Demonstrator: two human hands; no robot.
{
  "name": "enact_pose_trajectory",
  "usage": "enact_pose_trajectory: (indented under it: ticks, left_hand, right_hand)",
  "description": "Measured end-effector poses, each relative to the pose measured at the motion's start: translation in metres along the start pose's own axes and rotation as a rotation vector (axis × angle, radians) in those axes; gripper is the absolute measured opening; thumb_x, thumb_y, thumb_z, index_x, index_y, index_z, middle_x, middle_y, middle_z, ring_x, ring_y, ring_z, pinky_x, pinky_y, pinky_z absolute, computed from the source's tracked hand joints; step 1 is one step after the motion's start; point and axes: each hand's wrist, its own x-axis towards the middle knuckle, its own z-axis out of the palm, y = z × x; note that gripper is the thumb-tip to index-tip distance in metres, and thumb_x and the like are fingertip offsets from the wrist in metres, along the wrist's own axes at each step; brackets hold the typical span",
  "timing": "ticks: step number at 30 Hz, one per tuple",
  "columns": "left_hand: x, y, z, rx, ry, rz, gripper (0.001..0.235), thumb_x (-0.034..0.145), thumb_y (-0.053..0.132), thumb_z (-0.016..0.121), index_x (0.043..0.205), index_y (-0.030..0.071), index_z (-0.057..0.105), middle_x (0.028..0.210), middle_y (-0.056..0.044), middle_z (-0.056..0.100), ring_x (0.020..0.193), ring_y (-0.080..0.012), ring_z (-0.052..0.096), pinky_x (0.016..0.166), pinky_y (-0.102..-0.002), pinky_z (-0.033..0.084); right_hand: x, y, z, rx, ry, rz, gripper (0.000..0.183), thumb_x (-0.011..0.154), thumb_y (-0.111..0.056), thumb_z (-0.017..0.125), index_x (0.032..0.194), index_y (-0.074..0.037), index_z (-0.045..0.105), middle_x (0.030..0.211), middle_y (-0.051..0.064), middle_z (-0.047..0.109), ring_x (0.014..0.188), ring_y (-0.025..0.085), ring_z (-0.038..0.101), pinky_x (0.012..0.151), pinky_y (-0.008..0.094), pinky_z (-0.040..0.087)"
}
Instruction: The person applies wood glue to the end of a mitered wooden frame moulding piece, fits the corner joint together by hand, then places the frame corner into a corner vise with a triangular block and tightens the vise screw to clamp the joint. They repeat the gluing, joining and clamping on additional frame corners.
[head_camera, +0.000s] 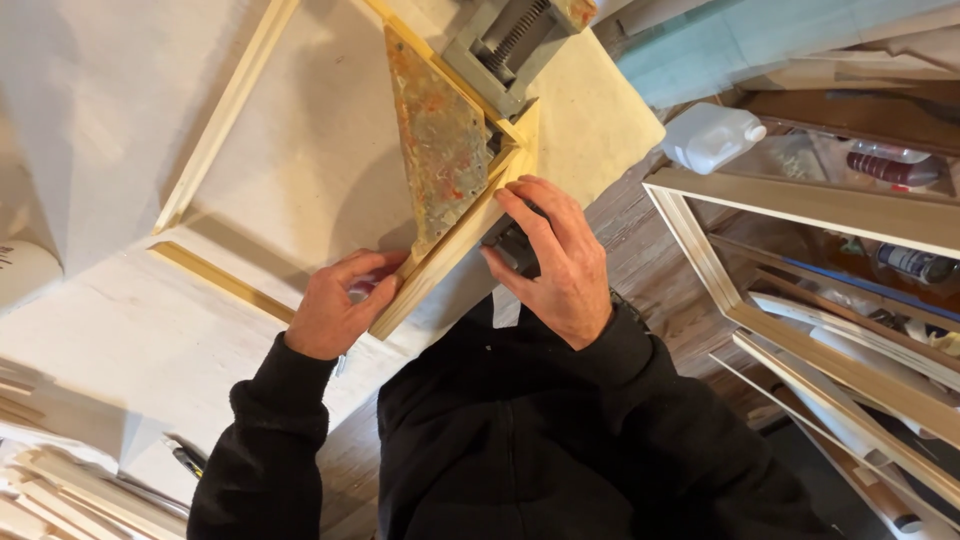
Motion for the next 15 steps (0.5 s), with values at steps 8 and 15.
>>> enact_pose_trajectory:
  ticks: [8, 15]
  left_hand:
    - [0.002, -0.004, -0.004, 0.005, -0.047, -0.025, 0.036, 0.096, 0.017, 0.066, 0.129, 0.003, 0.07, 0.107, -0.006, 0.072, 0.095, -0.0144, 0.07, 0.087, -0.029, 0.057]
    - [0.005, -0.001, -0.003, -0.017, -0.063, -0.041, 0.036, 0.096, 0.018, 0.066, 0.129, 0.004, 0.07, 0.107, -0.005, 0.071, 0.097, -0.0135, 0.069, 0.087, -0.029, 0.057]
  right_hand:
    - [0.001, 0.004, -0.002, 0.015, -0.026, -0.01, 0.064, 0.077, -0.009, 0.09, 0.134, -0.005, 0.059, 0.14, 0.012, 0.059, 0.132, 0.034, 0.059, 0.107, 0.042, 0.054]
    - [0.007, 0.011, -0.003, -0.028, -0.1, 0.018, 0.063, 0.073, -0.013, 0.09, 0.128, -0.006, 0.059, 0.152, 0.008, 0.054, 0.131, 0.034, 0.056, 0.105, 0.041, 0.053]
